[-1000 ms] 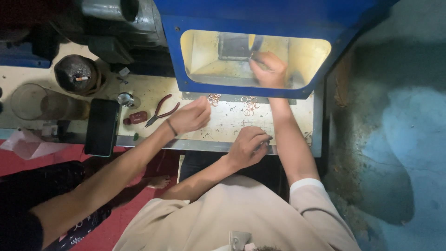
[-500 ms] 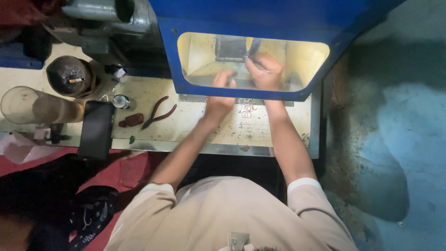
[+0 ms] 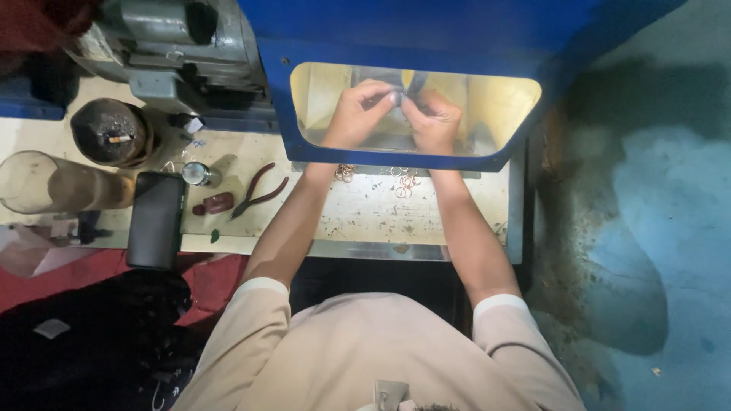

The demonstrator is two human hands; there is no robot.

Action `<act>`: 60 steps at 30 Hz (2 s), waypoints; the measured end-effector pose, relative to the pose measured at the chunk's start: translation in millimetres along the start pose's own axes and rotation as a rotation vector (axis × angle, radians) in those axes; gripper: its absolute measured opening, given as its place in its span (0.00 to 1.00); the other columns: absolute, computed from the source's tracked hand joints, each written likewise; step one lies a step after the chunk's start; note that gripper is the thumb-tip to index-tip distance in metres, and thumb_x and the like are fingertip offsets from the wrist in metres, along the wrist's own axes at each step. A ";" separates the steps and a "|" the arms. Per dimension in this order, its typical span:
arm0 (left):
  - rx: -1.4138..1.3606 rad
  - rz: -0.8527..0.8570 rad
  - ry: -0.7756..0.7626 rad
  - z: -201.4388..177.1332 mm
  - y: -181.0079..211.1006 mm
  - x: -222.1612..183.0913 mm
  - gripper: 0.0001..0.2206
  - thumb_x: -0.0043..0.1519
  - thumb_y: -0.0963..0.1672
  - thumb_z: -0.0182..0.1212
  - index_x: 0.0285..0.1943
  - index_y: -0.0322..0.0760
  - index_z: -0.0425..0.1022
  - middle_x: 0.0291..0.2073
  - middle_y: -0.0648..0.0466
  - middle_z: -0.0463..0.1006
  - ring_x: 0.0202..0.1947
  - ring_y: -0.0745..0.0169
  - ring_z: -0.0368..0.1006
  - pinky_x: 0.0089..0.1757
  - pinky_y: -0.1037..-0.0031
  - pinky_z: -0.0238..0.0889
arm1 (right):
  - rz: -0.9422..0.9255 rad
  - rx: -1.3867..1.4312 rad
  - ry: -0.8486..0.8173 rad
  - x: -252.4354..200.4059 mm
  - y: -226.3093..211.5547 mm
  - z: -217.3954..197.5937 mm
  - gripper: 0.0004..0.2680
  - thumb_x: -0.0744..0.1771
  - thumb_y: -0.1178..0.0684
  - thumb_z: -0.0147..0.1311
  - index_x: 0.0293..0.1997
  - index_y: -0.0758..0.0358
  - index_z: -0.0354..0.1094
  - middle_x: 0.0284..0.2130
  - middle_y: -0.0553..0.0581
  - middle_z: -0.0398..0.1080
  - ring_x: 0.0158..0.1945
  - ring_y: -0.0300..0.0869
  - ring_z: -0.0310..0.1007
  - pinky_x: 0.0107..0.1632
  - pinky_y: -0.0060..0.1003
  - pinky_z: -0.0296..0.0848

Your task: Polishing small jewelry components using a bench polisher inside a protective enclosure.

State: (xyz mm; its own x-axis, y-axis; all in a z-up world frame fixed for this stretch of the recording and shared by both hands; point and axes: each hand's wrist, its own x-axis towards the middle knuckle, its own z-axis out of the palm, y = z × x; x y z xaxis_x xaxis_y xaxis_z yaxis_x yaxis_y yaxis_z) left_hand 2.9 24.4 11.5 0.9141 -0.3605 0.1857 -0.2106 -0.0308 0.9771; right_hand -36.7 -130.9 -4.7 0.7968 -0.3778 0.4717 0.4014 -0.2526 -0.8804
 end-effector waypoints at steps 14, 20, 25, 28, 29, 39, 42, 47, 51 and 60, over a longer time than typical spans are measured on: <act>-0.186 -0.155 0.006 1.2 -9.3 1.7 0.13 0.64 0.41 0.68 0.56 0.29 0.77 0.45 0.47 0.81 0.47 0.63 0.77 0.50 0.69 0.74 | 0.254 0.083 -0.096 0.4 -26.9 -2.2 0.04 0.63 0.60 0.69 0.29 0.62 0.77 0.21 0.55 0.74 0.29 0.33 0.70 0.34 0.32 0.72; 0.022 0.071 -0.054 1.3 -4.9 -1.1 0.08 0.64 0.43 0.70 0.50 0.39 0.82 0.40 0.53 0.82 0.44 0.61 0.80 0.47 0.71 0.73 | 0.238 0.082 -0.164 -2.8 -14.2 -18.9 0.03 0.64 0.60 0.68 0.34 0.65 0.78 0.25 0.57 0.75 0.34 0.33 0.70 0.37 0.35 0.75; 0.043 0.155 0.102 18.2 -9.9 2.4 0.05 0.65 0.43 0.67 0.46 0.39 0.82 0.33 0.56 0.81 0.36 0.66 0.79 0.41 0.75 0.73 | 0.215 0.065 -0.099 -1.5 -21.8 -7.0 0.02 0.66 0.61 0.65 0.33 0.61 0.78 0.25 0.53 0.76 0.35 0.31 0.70 0.40 0.34 0.76; 0.064 0.174 0.181 24.2 -20.0 4.9 0.05 0.64 0.43 0.68 0.45 0.37 0.82 0.32 0.53 0.81 0.35 0.67 0.77 0.39 0.76 0.72 | 0.239 0.081 -0.096 1.9 -5.0 -3.6 0.02 0.66 0.60 0.65 0.33 0.60 0.80 0.26 0.54 0.78 0.34 0.32 0.75 0.40 0.34 0.77; 0.064 0.174 0.181 24.9 -17.6 4.3 0.05 0.64 0.43 0.68 0.45 0.37 0.82 0.32 0.53 0.81 0.35 0.67 0.77 0.39 0.76 0.72 | 0.239 0.080 -0.096 1.6 -9.2 -4.1 0.02 0.66 0.60 0.65 0.33 0.60 0.80 0.26 0.54 0.78 0.34 0.32 0.75 0.40 0.34 0.77; -0.172 -0.079 0.196 35.5 -30.8 5.5 0.06 0.64 0.44 0.66 0.46 0.39 0.82 0.32 0.55 0.82 0.36 0.70 0.76 0.39 0.76 0.73 | 0.066 -0.053 -0.034 0.7 -16.9 -9.5 0.03 0.65 0.63 0.66 0.31 0.64 0.79 0.24 0.56 0.74 0.33 0.35 0.73 0.38 0.37 0.75; -0.266 -0.153 0.199 34.2 -31.8 4.8 0.08 0.64 0.44 0.66 0.48 0.38 0.82 0.33 0.54 0.82 0.37 0.67 0.77 0.39 0.76 0.74 | 0.015 -0.108 -0.024 0.0 -12.8 -7.9 0.03 0.65 0.63 0.65 0.30 0.63 0.79 0.23 0.58 0.74 0.33 0.38 0.75 0.37 0.37 0.75; -0.284 -0.226 0.174 16.6 -18.0 3.2 0.09 0.65 0.44 0.65 0.49 0.37 0.81 0.36 0.52 0.82 0.39 0.65 0.78 0.40 0.75 0.74 | 0.000 -0.101 -0.035 1.2 20.0 -6.3 0.02 0.63 0.63 0.67 0.31 0.65 0.79 0.24 0.59 0.73 0.33 0.39 0.74 0.36 0.39 0.75; 0.169 0.090 0.099 3.4 -13.2 0.2 0.07 0.63 0.43 0.67 0.48 0.40 0.81 0.36 0.54 0.81 0.40 0.61 0.79 0.41 0.73 0.71 | -0.107 -0.108 -0.177 2.7 -16.1 -16.8 0.03 0.64 0.64 0.69 0.33 0.66 0.79 0.27 0.62 0.75 0.35 0.46 0.80 0.38 0.38 0.78; -0.199 -0.058 0.125 35.4 -34.9 6.4 0.05 0.64 0.42 0.63 0.46 0.41 0.81 0.33 0.61 0.77 0.38 0.74 0.71 0.43 0.78 0.69 | 0.010 -0.022 -0.145 5.9 -8.0 -21.3 0.01 0.65 0.64 0.66 0.34 0.68 0.79 0.29 0.61 0.75 0.37 0.40 0.77 0.38 0.40 0.77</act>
State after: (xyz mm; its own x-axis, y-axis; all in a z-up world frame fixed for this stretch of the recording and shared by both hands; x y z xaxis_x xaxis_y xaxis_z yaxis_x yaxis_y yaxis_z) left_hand 3.8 -9.8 -25.1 0.9609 -0.2452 0.1283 -0.0956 0.1411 0.9854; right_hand -44.9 -150.1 6.2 0.8583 -0.2479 0.4492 0.3842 -0.2697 -0.8830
